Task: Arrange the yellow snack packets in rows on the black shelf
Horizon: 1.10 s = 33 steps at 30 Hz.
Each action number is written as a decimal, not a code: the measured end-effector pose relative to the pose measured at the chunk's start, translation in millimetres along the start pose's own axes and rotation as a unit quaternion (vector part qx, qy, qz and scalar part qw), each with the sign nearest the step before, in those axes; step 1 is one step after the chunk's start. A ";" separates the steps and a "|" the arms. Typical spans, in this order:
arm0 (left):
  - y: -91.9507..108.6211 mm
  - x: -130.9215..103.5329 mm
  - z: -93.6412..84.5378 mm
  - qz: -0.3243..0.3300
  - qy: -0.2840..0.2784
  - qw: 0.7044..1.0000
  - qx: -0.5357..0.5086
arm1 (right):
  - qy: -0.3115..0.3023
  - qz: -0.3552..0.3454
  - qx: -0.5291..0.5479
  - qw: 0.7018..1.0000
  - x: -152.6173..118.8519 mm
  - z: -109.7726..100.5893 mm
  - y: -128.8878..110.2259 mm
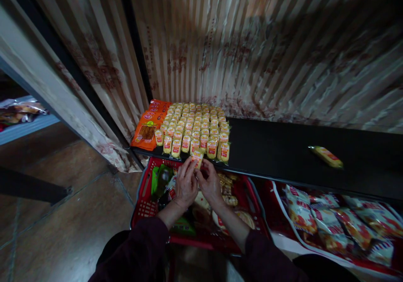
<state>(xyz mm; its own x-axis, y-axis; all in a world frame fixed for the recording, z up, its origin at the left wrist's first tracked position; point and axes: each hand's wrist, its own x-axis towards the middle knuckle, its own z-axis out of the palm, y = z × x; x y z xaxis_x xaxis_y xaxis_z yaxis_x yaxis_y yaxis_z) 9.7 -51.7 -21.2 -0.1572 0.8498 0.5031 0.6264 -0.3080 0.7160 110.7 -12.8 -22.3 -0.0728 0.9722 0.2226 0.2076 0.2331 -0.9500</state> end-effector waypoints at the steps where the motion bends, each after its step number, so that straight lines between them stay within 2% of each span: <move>1: -2.1 2.0 -2.7 0.007 0.013 1.000 0.013 | 0.003 -0.003 0.003 1.000 1.3 4.8 -3.5; 5: -14.5 11.4 -17.2 0.028 0.074 0.995 0.060 | 0.018 -0.030 0.005 0.999 8.5 30.1 -20.3; 10: -29.1 26.5 -39.7 -0.001 0.127 0.990 0.065 | 0.025 -0.033 0.028 0.999 21.1 67.8 -36.9; 15: -45.1 39.1 -59.8 -0.035 0.144 0.987 0.057 | 0.012 -0.031 0.010 0.999 30.3 97.9 -44.1; 21: -74.4 47.4 -78.0 -0.071 0.163 0.982 0.056 | -0.026 -0.035 -0.013 0.999 33.9 128.5 -47.9; 25: -88.9 47.7 -80.8 -0.098 0.173 0.979 0.048 | -0.050 -0.032 -0.023 0.998 38.8 139.7 -49.8; 29: -99.0 45.2 -78.3 -0.132 0.171 0.976 0.017 | -0.097 -0.026 -0.052 0.994 43.5 141.5 -52.5; 33: -107.0 44.3 -74.7 -0.161 0.173 0.972 -0.017 | -0.120 -0.039 -0.099 0.987 43.5 141.7 -52.4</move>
<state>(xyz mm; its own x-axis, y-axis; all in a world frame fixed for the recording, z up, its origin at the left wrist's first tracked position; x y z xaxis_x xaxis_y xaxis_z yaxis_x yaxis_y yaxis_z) -121.3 -13.1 -39.4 -0.5911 0.7122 0.3786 0.4772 -0.0696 0.8760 -41.6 14.0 6.2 -0.3196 0.9233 0.2131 0.3770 0.3302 -0.8653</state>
